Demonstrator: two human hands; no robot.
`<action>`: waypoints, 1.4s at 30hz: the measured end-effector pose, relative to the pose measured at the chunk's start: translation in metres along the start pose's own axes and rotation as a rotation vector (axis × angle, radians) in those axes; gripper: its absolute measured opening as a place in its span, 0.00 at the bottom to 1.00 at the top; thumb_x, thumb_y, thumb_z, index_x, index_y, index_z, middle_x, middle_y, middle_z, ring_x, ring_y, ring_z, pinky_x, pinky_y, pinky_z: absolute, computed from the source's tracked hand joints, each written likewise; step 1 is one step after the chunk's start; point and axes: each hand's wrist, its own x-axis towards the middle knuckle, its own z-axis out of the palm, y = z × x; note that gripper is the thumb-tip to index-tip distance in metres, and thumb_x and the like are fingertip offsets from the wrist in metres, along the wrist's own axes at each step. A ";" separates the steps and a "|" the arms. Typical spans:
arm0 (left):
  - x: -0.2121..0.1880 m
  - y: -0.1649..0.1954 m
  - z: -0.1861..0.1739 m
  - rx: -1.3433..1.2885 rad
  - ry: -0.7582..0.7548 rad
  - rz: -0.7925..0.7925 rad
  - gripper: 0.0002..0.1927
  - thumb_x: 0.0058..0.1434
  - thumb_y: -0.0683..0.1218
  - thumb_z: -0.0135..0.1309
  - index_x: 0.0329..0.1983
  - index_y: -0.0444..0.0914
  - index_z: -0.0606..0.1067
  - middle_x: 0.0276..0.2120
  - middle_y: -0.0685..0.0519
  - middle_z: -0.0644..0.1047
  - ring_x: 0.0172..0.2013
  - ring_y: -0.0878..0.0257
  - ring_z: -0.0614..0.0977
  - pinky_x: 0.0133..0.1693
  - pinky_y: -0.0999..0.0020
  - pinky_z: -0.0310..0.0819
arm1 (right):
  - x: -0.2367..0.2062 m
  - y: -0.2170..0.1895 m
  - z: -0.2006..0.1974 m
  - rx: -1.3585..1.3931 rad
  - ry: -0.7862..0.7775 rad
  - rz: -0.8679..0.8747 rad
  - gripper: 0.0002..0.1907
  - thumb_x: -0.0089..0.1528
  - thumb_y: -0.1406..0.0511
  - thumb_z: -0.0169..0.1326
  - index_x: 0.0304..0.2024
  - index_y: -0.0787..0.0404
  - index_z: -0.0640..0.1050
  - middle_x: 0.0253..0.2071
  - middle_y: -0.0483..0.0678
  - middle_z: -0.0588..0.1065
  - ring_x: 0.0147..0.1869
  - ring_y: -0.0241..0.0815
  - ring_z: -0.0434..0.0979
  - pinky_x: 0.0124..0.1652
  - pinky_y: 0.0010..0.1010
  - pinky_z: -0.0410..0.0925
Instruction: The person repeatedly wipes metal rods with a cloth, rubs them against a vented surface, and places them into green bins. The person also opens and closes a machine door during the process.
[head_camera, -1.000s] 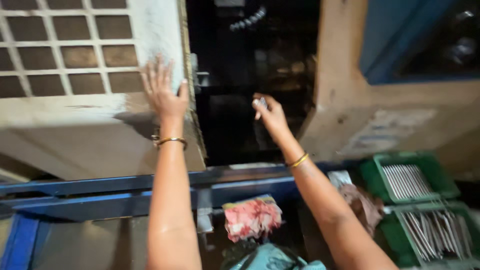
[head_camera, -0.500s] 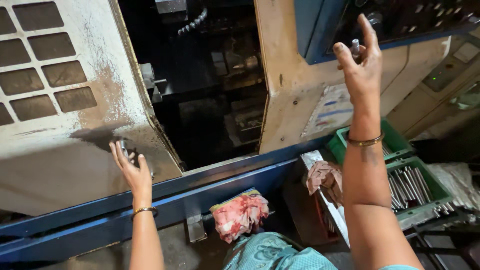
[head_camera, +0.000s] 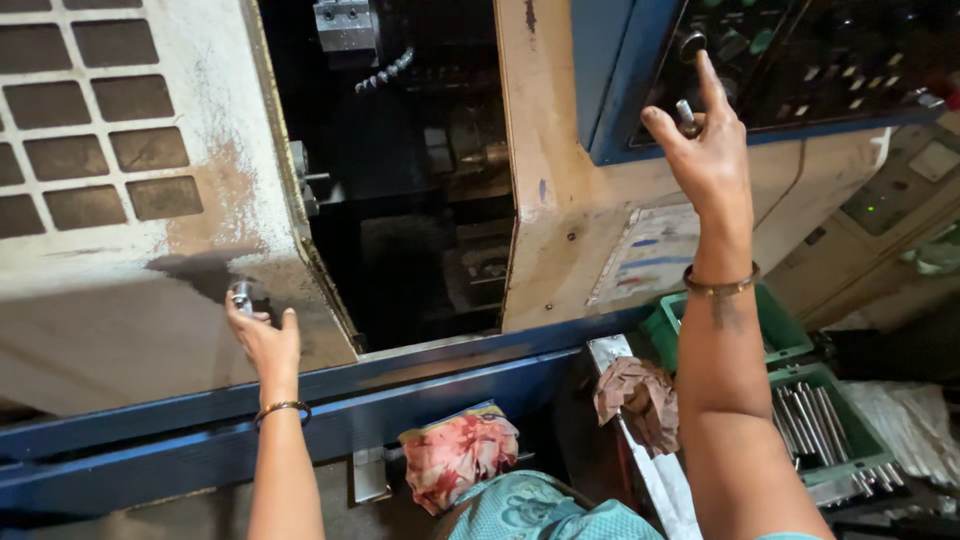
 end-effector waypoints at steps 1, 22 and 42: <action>-0.003 0.006 0.005 0.030 0.007 0.021 0.52 0.56 0.39 0.67 0.78 0.34 0.49 0.55 0.40 0.68 0.47 0.52 0.76 0.55 0.51 0.70 | 0.009 0.002 0.005 -0.002 -0.003 -0.030 0.44 0.63 0.59 0.68 0.77 0.59 0.63 0.31 0.47 0.73 0.33 0.32 0.65 0.35 0.28 0.66; -0.065 0.076 0.138 0.106 -0.059 0.006 0.55 0.51 0.43 0.67 0.73 0.29 0.44 0.63 0.25 0.60 0.63 0.32 0.65 0.64 0.44 0.57 | -0.150 0.082 0.122 0.086 -0.841 0.099 0.23 0.59 0.55 0.61 0.49 0.63 0.73 0.35 0.58 0.79 0.36 0.48 0.77 0.38 0.40 0.71; -0.125 0.102 0.180 0.055 -0.667 0.069 0.72 0.50 0.54 0.70 0.72 0.29 0.24 0.59 0.25 0.60 0.59 0.30 0.66 0.62 0.46 0.59 | -0.155 -0.039 0.093 0.371 -0.443 -0.276 0.27 0.65 0.74 0.50 0.68 0.62 0.70 0.45 0.52 0.78 0.44 0.40 0.75 0.47 0.27 0.68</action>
